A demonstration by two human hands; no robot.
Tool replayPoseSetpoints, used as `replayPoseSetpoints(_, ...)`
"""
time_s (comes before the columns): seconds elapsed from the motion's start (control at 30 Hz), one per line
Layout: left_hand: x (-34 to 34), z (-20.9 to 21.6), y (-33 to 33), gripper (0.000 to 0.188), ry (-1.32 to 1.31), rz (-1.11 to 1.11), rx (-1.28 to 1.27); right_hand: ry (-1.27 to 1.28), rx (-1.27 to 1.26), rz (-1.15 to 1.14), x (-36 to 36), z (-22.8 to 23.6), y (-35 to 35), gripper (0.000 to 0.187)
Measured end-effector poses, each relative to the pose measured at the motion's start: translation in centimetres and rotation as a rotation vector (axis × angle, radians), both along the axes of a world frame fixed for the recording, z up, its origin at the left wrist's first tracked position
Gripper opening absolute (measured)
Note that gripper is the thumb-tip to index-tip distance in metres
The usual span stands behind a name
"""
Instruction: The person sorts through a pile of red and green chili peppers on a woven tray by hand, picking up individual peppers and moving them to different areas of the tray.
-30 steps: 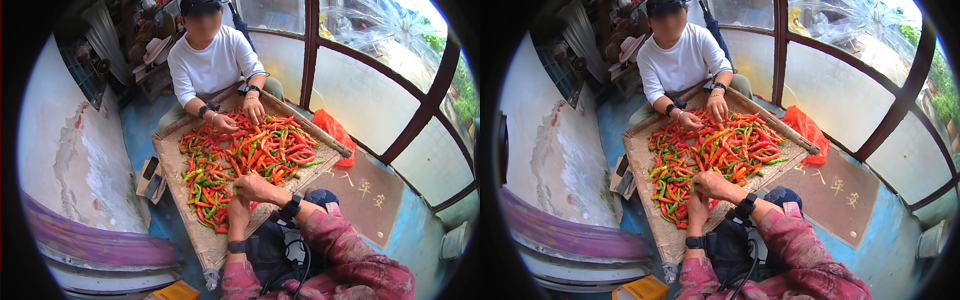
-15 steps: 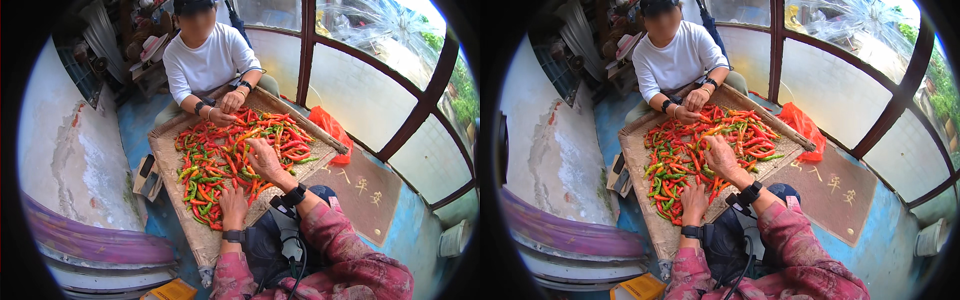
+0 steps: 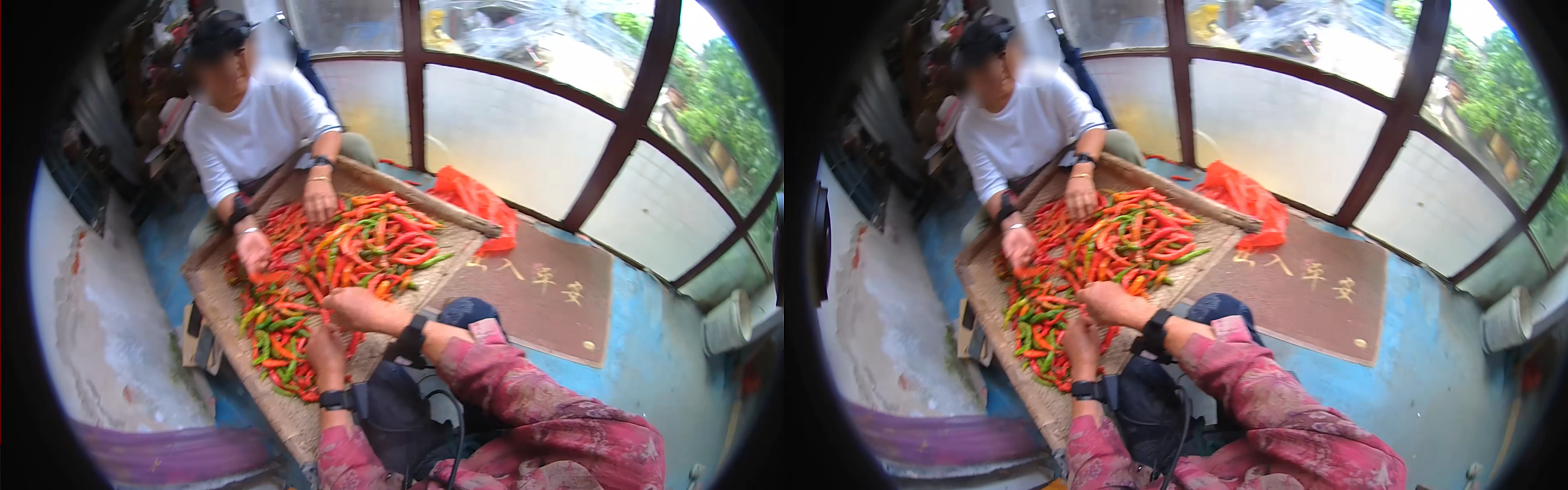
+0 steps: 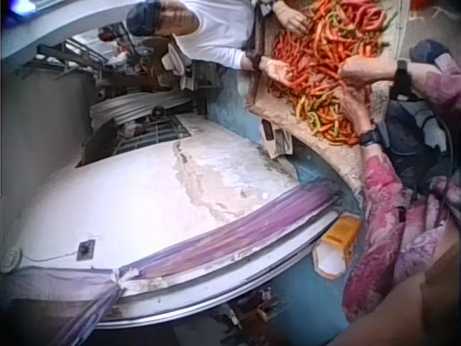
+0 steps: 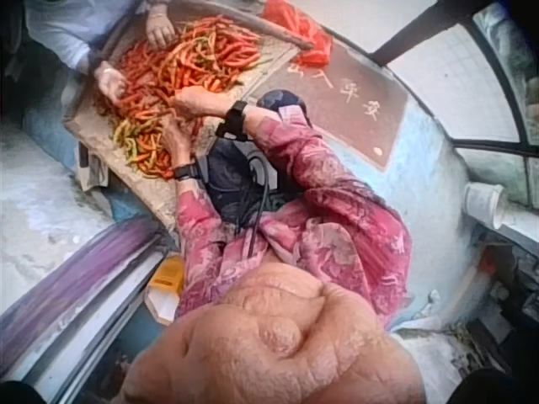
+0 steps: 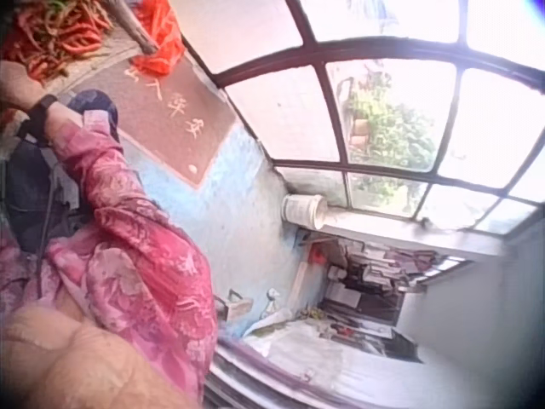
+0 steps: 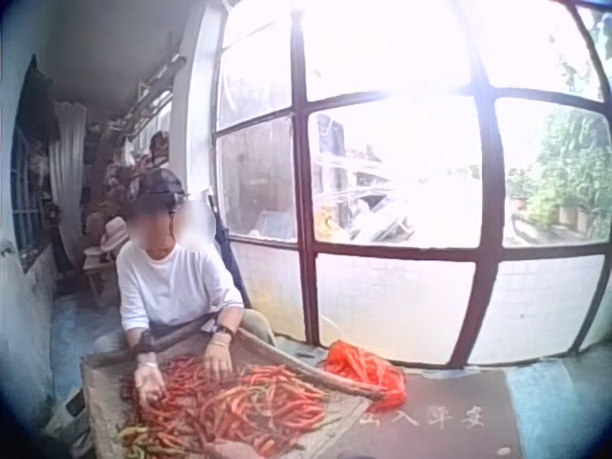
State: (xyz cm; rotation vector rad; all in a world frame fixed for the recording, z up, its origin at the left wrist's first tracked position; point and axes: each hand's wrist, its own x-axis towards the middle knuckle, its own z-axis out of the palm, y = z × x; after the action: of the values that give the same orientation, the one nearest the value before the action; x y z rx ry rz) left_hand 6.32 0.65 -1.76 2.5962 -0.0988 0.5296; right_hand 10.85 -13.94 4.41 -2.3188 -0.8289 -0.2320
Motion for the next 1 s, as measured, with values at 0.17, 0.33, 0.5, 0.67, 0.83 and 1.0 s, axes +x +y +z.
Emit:
replayPoseSetpoints(0.17,-1.1,0.2,1.0,0.011,-0.174,0.132,-0.426,0.121,-0.225,0.022,0.1,-1.8,1.6,0.010)
replayPoseSetpoints(0.33,-1.6,3.0,0.0,0.038,-0.135,0.175,-0.833,0.258,0.116,0.383,-0.8,-0.1,1.4,0.018)
replayPoseSetpoints(0.5,-2.2,4.3,-0.1,0.040,-0.122,0.143,-0.924,0.360,0.084,0.273,-0.8,1.0,3.2,0.019)
replayPoseSetpoints(0.67,-2.1,4.3,1.4,0.022,-0.125,0.208,-0.486,0.206,0.021,0.062,0.4,1.0,3.1,0.017)
replayPoseSetpoints(0.83,-2.0,6.7,0.9,0.030,-0.112,0.153,-0.071,0.097,0.264,-0.221,2.0,3.7,0.9,0.016)
replayPoseSetpoints(1.0,0.4,6.3,2.4,0.050,0.089,0.216,0.262,-0.151,0.292,-0.589,2.5,5.2,-1.7,0.045)
